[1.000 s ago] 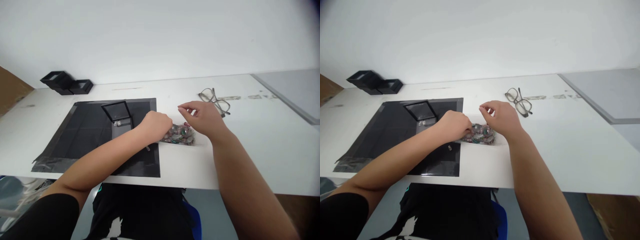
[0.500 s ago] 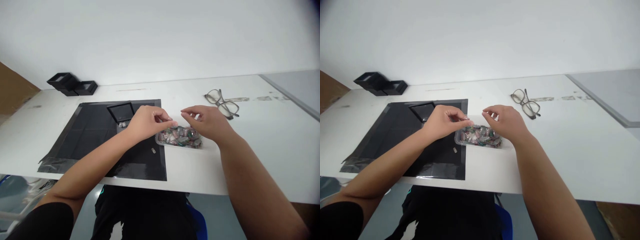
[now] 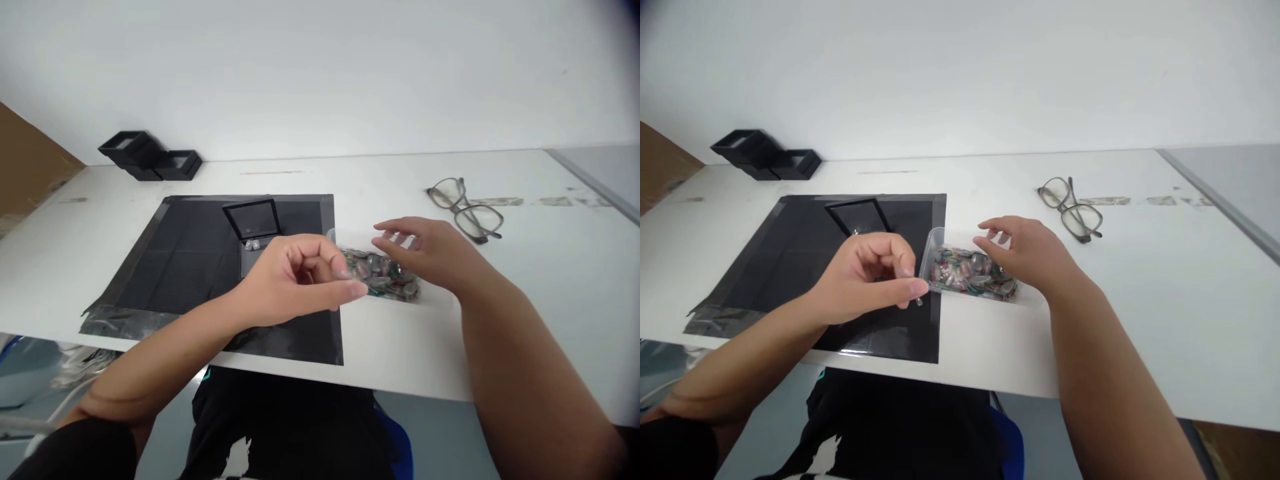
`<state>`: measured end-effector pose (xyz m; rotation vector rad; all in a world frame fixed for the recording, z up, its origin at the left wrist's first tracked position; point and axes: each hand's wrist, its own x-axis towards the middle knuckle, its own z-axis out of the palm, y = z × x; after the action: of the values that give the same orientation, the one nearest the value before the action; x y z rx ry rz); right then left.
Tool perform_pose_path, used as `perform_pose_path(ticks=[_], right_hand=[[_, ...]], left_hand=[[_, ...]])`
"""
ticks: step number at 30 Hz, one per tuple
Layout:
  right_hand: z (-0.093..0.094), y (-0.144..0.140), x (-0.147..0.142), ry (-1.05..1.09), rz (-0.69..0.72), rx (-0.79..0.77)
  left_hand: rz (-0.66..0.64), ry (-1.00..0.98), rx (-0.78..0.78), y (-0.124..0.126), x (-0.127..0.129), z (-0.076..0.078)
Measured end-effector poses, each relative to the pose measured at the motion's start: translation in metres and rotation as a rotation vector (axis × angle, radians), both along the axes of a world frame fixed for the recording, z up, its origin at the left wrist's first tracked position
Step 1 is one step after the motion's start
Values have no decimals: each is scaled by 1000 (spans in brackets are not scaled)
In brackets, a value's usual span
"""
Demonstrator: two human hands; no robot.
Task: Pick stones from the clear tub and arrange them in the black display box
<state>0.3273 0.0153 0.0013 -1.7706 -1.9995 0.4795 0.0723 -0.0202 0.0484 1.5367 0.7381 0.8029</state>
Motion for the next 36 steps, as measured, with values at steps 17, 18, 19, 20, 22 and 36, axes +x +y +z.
perform_pose_path(ticks=[17, 18, 19, 20, 22, 36], right_hand=[[-3, 9, 15, -29, -276, 5], [-3, 8, 12, -4, -249, 19], [-2, 7, 9, 25, -223, 37], [-2, 5, 6, 59, -196, 56], [-1, 3, 1, 140, -151, 74], [0, -9, -19, 184, 193, -182]], left_hand=[[-214, -105, -85, -2, -39, -17], [-222, -104, -94, -3, -39, -15], [-240, -97, -104, -4, -40, -14], [-263, -84, -112, -4, -40, -12], [-303, -62, -103, -5, -41, -11], [106, 645, 1173, -5, -16, -44]])
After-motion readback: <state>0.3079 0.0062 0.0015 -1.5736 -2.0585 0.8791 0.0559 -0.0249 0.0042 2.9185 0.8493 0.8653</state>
